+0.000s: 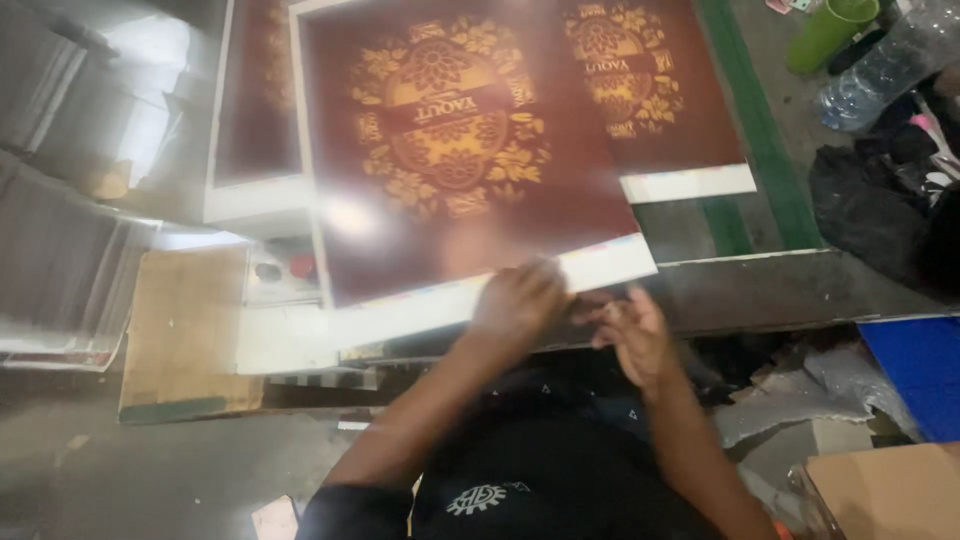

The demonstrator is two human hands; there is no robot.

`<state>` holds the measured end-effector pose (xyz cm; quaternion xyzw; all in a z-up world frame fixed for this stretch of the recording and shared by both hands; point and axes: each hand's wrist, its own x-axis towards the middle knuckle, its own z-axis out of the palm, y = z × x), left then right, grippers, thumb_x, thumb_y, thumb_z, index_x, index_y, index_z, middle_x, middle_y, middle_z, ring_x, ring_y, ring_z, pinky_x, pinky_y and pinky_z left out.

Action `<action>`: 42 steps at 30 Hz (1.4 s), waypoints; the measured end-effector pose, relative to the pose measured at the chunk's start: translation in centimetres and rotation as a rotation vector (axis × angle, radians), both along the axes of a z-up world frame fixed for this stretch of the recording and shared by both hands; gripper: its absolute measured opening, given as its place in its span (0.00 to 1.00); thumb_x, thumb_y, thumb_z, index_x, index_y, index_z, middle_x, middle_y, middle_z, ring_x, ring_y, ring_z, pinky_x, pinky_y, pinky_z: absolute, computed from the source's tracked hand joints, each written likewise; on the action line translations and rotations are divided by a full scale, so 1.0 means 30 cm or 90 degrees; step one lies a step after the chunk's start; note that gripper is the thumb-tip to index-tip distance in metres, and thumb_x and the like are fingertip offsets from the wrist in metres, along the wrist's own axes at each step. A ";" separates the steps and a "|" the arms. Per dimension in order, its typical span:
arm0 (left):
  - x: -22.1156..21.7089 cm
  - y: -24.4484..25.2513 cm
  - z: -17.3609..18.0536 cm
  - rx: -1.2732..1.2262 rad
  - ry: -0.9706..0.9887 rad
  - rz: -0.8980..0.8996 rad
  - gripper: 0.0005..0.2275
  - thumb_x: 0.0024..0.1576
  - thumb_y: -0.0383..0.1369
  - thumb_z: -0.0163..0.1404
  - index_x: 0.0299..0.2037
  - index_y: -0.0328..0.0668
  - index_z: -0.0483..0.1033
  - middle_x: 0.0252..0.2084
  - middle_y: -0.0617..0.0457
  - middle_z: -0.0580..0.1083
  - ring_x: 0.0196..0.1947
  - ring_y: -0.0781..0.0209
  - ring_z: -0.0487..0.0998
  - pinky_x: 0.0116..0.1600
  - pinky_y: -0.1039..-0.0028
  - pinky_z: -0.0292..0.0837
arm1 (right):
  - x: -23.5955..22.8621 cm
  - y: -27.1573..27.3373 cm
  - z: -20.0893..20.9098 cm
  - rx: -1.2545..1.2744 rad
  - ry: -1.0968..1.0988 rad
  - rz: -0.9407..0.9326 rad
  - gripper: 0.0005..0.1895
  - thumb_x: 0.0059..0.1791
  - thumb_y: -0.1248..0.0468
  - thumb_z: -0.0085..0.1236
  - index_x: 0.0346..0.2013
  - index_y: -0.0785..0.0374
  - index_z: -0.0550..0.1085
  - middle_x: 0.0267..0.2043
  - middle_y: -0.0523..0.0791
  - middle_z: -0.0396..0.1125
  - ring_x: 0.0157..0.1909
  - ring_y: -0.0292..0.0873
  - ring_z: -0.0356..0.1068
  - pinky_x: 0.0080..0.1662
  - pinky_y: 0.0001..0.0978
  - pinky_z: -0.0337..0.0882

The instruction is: The person repeatedly picks up large, flat, brown boxes with gold designs from a pile on a table and places them onto a stack. The person handles the boxes with both hands, aligning them before setting them down.

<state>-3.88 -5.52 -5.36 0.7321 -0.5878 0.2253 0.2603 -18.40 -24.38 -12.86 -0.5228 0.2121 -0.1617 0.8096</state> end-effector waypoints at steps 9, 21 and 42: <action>0.043 0.078 0.238 0.047 0.075 0.039 0.14 0.58 0.40 0.56 0.46 0.38 0.76 0.46 0.44 0.77 0.49 0.47 0.79 0.54 0.58 0.74 | -0.061 -0.159 0.003 0.044 -0.124 -0.188 0.18 0.56 0.68 0.51 0.61 0.62 0.66 0.44 0.45 0.70 0.37 0.39 0.72 0.30 0.29 0.73; 0.672 0.274 0.054 0.214 -0.179 0.325 0.28 0.56 0.58 0.52 0.52 0.40 0.75 0.66 0.35 0.64 0.63 0.40 0.74 0.61 0.57 0.71 | -0.473 -0.424 -0.167 -0.033 -0.037 -0.385 0.18 0.56 0.72 0.47 0.62 0.63 0.69 0.43 0.46 0.71 0.33 0.39 0.70 0.31 0.31 0.68; 0.290 0.317 0.301 0.039 -0.041 0.260 0.03 0.63 0.24 0.46 0.44 0.40 0.72 0.35 0.46 0.75 0.33 0.46 0.79 0.36 0.56 0.73 | -0.292 -0.500 -0.191 -0.120 0.111 -0.312 0.19 0.59 0.70 0.45 0.66 0.63 0.63 0.48 0.47 0.72 0.35 0.42 0.75 0.27 0.28 0.68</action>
